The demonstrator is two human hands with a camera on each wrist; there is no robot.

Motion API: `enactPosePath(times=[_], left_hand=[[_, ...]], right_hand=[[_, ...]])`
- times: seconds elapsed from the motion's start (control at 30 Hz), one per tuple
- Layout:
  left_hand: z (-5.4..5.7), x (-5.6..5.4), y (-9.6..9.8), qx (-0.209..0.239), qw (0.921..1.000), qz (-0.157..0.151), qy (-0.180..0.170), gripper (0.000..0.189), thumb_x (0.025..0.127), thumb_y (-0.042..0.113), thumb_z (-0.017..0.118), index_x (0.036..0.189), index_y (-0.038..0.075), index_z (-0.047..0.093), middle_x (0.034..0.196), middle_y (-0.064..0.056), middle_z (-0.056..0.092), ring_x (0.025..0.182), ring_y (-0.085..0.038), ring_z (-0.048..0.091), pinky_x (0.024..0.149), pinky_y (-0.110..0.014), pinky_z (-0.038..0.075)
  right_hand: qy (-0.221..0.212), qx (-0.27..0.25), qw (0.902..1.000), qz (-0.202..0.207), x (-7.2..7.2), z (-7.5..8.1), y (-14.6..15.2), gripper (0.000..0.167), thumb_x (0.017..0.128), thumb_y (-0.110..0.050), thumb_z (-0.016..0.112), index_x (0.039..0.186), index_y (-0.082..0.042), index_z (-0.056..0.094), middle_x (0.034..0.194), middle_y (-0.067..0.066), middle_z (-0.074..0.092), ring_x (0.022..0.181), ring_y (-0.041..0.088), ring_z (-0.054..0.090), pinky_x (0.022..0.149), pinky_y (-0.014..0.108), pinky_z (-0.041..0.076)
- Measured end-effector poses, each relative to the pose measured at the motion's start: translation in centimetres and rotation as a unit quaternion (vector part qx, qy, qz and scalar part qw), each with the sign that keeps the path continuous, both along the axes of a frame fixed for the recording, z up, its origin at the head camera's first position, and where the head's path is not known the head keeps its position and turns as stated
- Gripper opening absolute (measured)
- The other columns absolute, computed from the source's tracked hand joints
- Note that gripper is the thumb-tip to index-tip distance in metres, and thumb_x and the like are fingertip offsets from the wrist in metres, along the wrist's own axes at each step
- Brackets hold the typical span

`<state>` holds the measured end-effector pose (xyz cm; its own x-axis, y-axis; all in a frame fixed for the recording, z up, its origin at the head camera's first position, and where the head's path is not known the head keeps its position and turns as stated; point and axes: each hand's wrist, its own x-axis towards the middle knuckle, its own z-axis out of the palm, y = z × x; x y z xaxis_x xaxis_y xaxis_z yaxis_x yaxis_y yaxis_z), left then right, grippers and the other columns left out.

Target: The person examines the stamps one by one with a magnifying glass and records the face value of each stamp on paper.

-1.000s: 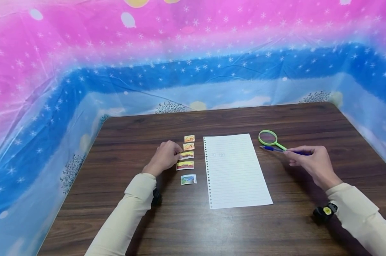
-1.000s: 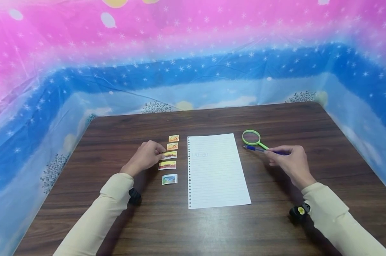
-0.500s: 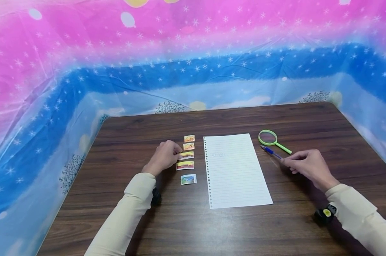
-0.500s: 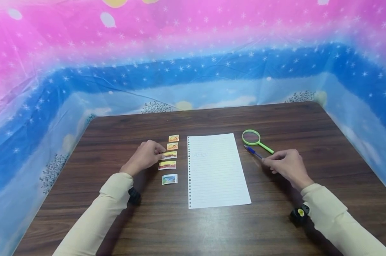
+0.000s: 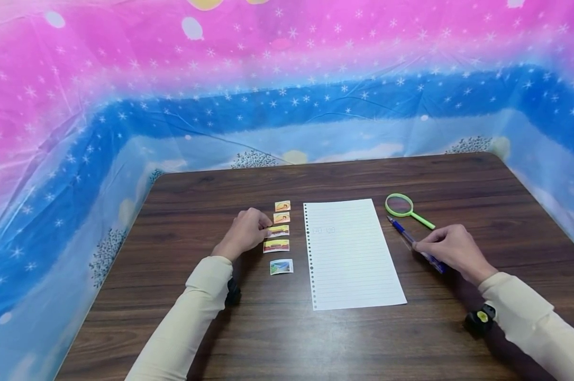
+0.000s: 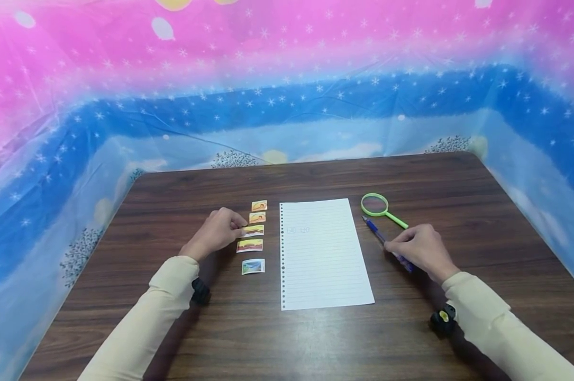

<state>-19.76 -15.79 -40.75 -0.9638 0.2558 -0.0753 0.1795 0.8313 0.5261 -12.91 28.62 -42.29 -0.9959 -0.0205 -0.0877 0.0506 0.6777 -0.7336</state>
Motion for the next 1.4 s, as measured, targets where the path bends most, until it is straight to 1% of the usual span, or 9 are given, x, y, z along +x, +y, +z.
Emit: enactPosePath(times=[0.17, 0.3, 0.57, 0.7, 0.83, 1.07, 1.17, 1.23, 1.4], left_hand=[[0.1, 0.0, 0.0, 0.002, 1.0000, -0.004, 0.003, 0.022, 0.095, 0.005, 0.070, 0.116, 0.001, 0.075, 0.114, -0.014, 0.071, 0.104, -0.028, 0.067, 0.088, -0.044, 0.057], [0.0, 0.0, 0.0, -0.001, 1.0000, -0.007, 0.005, 0.022, 0.096, 0.005, 0.070, 0.116, 0.001, 0.075, 0.114, -0.014, 0.072, 0.103, -0.027, 0.067, 0.088, -0.043, 0.057], [0.1, 0.0, 0.1, -0.005, 1.0000, -0.001, 0.002, 0.022, 0.095, 0.005, 0.071, 0.116, 0.000, 0.075, 0.115, -0.015, 0.071, 0.101, -0.027, 0.066, 0.089, -0.043, 0.056], [0.2, 0.1, 0.2, -0.006, 1.0000, -0.003, 0.005, 0.022, 0.094, 0.005, 0.071, 0.116, 0.000, 0.075, 0.115, -0.015, 0.071, 0.102, -0.027, 0.066, 0.090, -0.044, 0.056], [0.2, 0.1, 0.2, -0.006, 1.0000, -0.005, 0.006, 0.023, 0.094, 0.005, 0.071, 0.116, 0.000, 0.075, 0.116, -0.015, 0.071, 0.103, -0.027, 0.066, 0.090, -0.044, 0.056], [0.2, 0.1, 0.2, -0.004, 1.0000, -0.007, 0.005, 0.022, 0.095, 0.005, 0.071, 0.116, 0.000, 0.075, 0.115, -0.015, 0.071, 0.103, -0.027, 0.066, 0.089, -0.044, 0.056], [0.3, 0.2, 0.1, -0.004, 0.9999, -0.007, 0.008, 0.022, 0.094, 0.005, 0.071, 0.116, 0.000, 0.075, 0.114, -0.015, 0.071, 0.103, -0.027, 0.066, 0.089, -0.044, 0.056], [0.3, 0.2, 0.1, -0.003, 0.9999, -0.007, 0.009, 0.022, 0.094, 0.005, 0.071, 0.115, 0.000, 0.075, 0.114, -0.015, 0.071, 0.103, -0.027, 0.067, 0.089, -0.044, 0.056], [0.2, 0.2, 0.1, 0.000, 0.9999, -0.008, 0.013, 0.022, 0.094, 0.005, 0.071, 0.115, 0.000, 0.075, 0.113, -0.015, 0.072, 0.103, -0.028, 0.067, 0.089, -0.044, 0.057]], right_hand=[[-0.004, 0.017, 0.9998, -0.002, -0.1, 0.1, -0.4, 0.023, 0.087, -0.022, 0.078, 0.088, 0.001, 0.079, 0.070, 0.004, 0.069, 0.063, 0.018, 0.059, 0.056, 0.031, 0.050], [-0.009, 0.025, 0.9996, 0.003, -0.2, 0.2, -0.6, 0.025, 0.087, -0.024, 0.079, 0.088, 0.001, 0.079, 0.072, 0.004, 0.070, 0.064, 0.018, 0.060, 0.056, 0.031, 0.050], [-0.038, 0.009, 0.9990, 0.023, -0.2, 0.1, -0.5, 0.030, 0.088, -0.031, 0.080, 0.092, -0.001, 0.079, 0.079, 0.005, 0.072, 0.068, 0.020, 0.069, 0.060, 0.035, 0.055], [-0.042, 0.010, 0.9987, 0.028, -0.3, -0.1, -0.5, 0.034, 0.088, -0.035, 0.080, 0.094, -0.002, 0.079, 0.083, 0.006, 0.071, 0.069, 0.020, 0.070, 0.061, 0.037, 0.055], [-0.041, 0.014, 0.9986, 0.031, -0.3, -0.1, -0.5, 0.035, 0.087, -0.036, 0.081, 0.093, -0.002, 0.079, 0.082, 0.006, 0.071, 0.068, 0.020, 0.070, 0.061, 0.037, 0.055], [-0.053, 0.015, 0.9980, 0.033, -0.3, 0.1, -0.4, 0.039, 0.087, -0.039, 0.081, 0.094, -0.001, 0.078, 0.080, 0.006, 0.070, 0.067, 0.021, 0.070, 0.061, 0.036, 0.056], [-0.049, 0.008, 0.9982, 0.033, -0.4, 0.3, -0.3, 0.042, 0.087, -0.040, 0.080, 0.097, 0.001, 0.077, 0.081, 0.008, 0.070, 0.068, 0.021, 0.070, 0.062, 0.035, 0.058], [-0.041, 0.002, 0.9986, 0.034, -0.5, 0.6, -0.2, 0.042, 0.088, -0.037, 0.080, 0.099, 0.003, 0.076, 0.083, 0.009, 0.070, 0.070, 0.022, 0.069, 0.062, 0.035, 0.059], [-0.017, -0.001, 0.9993, 0.035, -0.9, 1.2, 0.3, 0.040, 0.091, -0.032, 0.078, 0.104, 0.005, 0.075, 0.092, 0.013, 0.072, 0.073, 0.022, 0.069, 0.063, 0.034, 0.059]])
